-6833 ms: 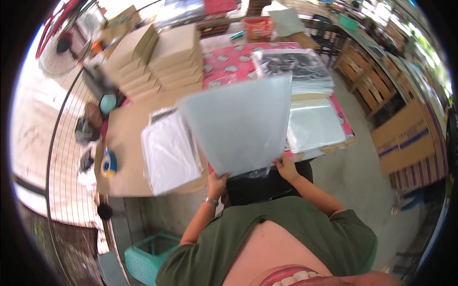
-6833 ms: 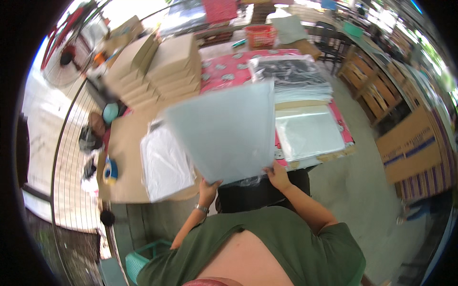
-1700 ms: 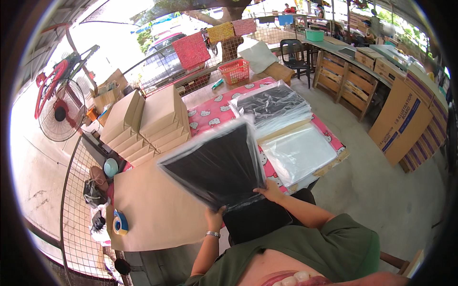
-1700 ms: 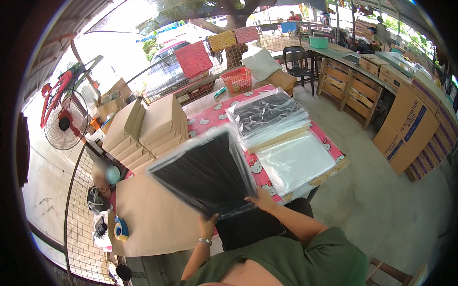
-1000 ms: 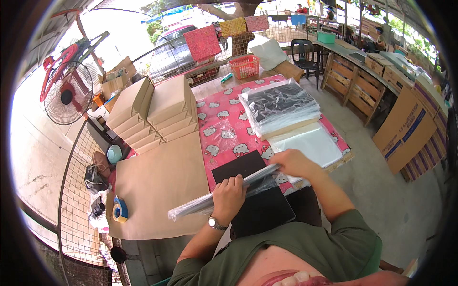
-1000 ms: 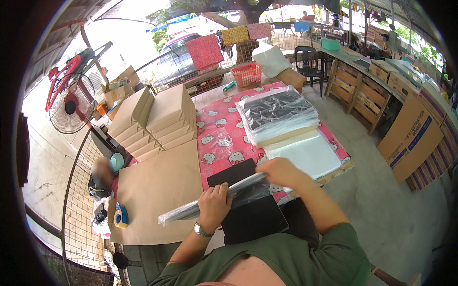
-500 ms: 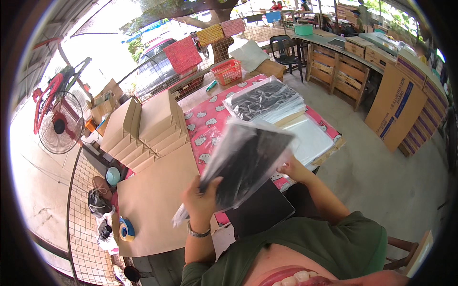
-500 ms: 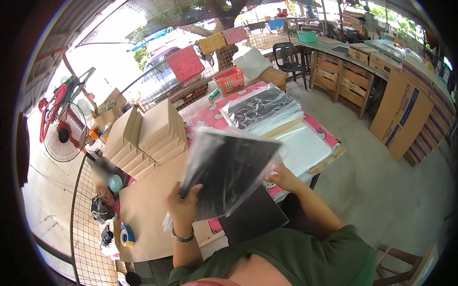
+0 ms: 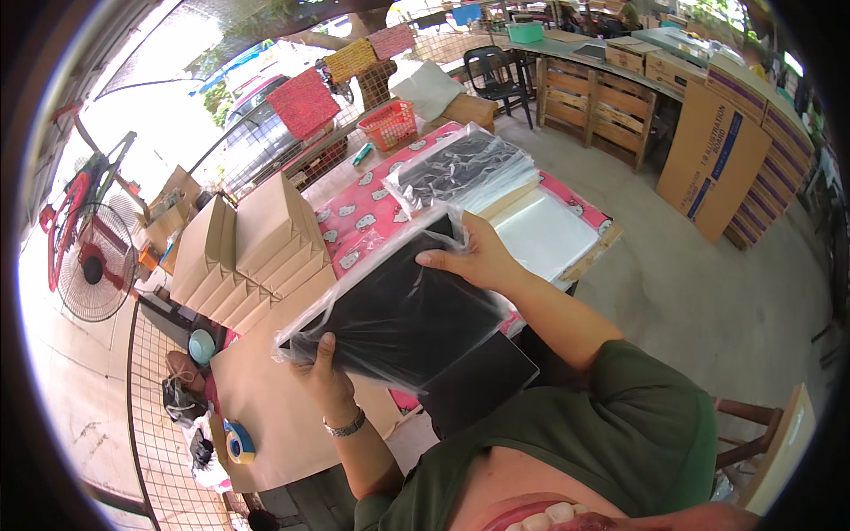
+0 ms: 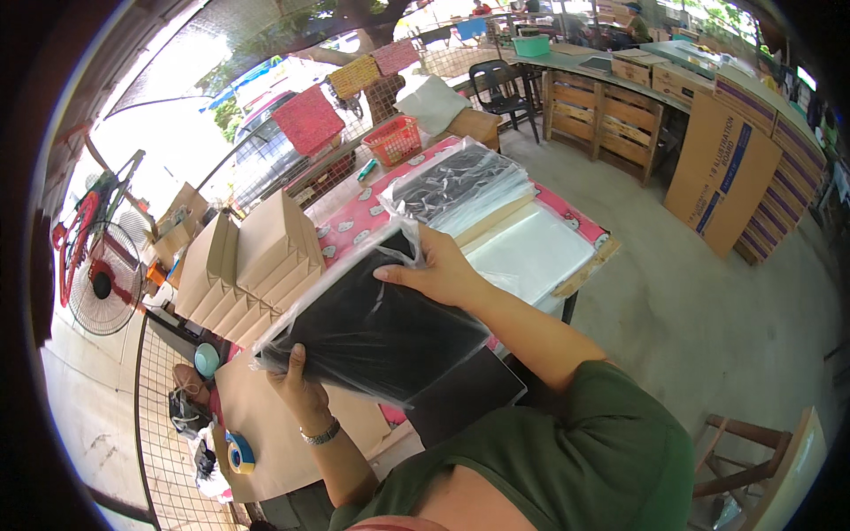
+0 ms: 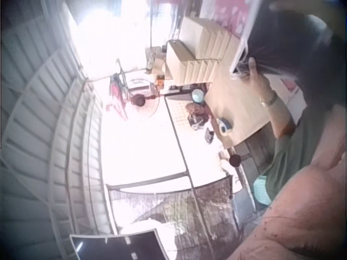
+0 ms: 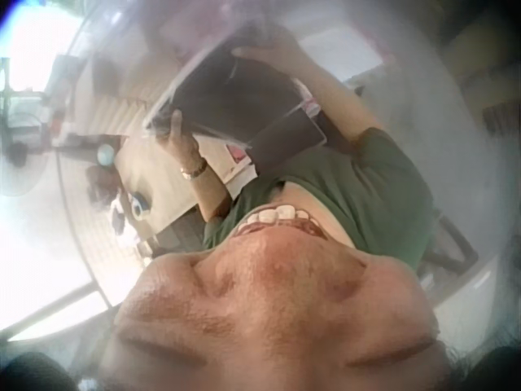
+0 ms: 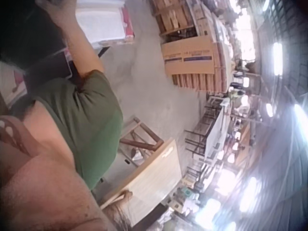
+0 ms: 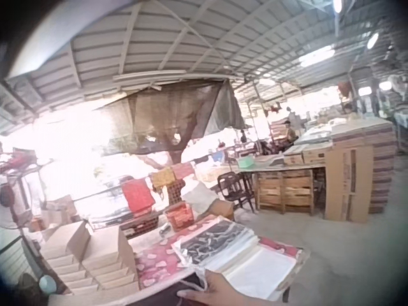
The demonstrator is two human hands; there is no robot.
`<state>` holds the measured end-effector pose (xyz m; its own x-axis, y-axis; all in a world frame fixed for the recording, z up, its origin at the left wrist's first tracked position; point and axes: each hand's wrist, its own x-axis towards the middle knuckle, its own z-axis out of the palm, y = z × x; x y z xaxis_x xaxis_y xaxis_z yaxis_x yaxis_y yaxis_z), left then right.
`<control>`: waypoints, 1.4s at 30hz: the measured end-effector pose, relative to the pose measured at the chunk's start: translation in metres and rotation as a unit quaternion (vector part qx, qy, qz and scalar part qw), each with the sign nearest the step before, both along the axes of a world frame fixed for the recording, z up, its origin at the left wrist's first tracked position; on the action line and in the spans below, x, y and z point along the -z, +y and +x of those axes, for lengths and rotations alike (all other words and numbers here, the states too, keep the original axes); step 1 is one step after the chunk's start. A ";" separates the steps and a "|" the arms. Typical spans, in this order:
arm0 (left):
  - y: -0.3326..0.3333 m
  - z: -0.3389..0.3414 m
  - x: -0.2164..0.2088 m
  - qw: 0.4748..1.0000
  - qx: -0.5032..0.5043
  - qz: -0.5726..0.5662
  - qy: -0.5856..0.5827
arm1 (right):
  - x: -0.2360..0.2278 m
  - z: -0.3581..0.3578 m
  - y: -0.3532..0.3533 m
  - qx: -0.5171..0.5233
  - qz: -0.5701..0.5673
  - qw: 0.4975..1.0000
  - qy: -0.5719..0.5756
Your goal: The person places black boards into plastic sleeves by hand, one at a time, and then stacks the packaged boards on a table.
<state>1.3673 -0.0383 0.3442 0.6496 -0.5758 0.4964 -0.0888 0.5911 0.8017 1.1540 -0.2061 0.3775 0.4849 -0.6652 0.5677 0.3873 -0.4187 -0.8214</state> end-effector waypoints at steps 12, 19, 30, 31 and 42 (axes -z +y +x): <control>-0.001 0.028 -0.017 0.994 -0.091 0.007 -0.056 | -0.002 0.025 0.000 0.090 -0.109 0.990 0.004; 0.024 0.026 -0.032 0.990 -0.089 -0.065 -0.093 | 0.015 0.030 -0.001 0.079 -0.077 0.993 -0.035; 0.039 0.022 0.141 0.970 -0.005 0.234 0.064 | -0.004 0.031 -0.003 -0.062 -0.004 0.997 -0.055; 0.038 0.021 0.146 0.969 -0.021 0.232 0.082 | 0.000 0.031 -0.004 -0.078 -0.003 0.993 -0.093; 0.027 0.030 0.146 0.978 -0.027 0.205 0.034 | 0.200 -0.002 0.020 -0.010 0.043 0.985 0.164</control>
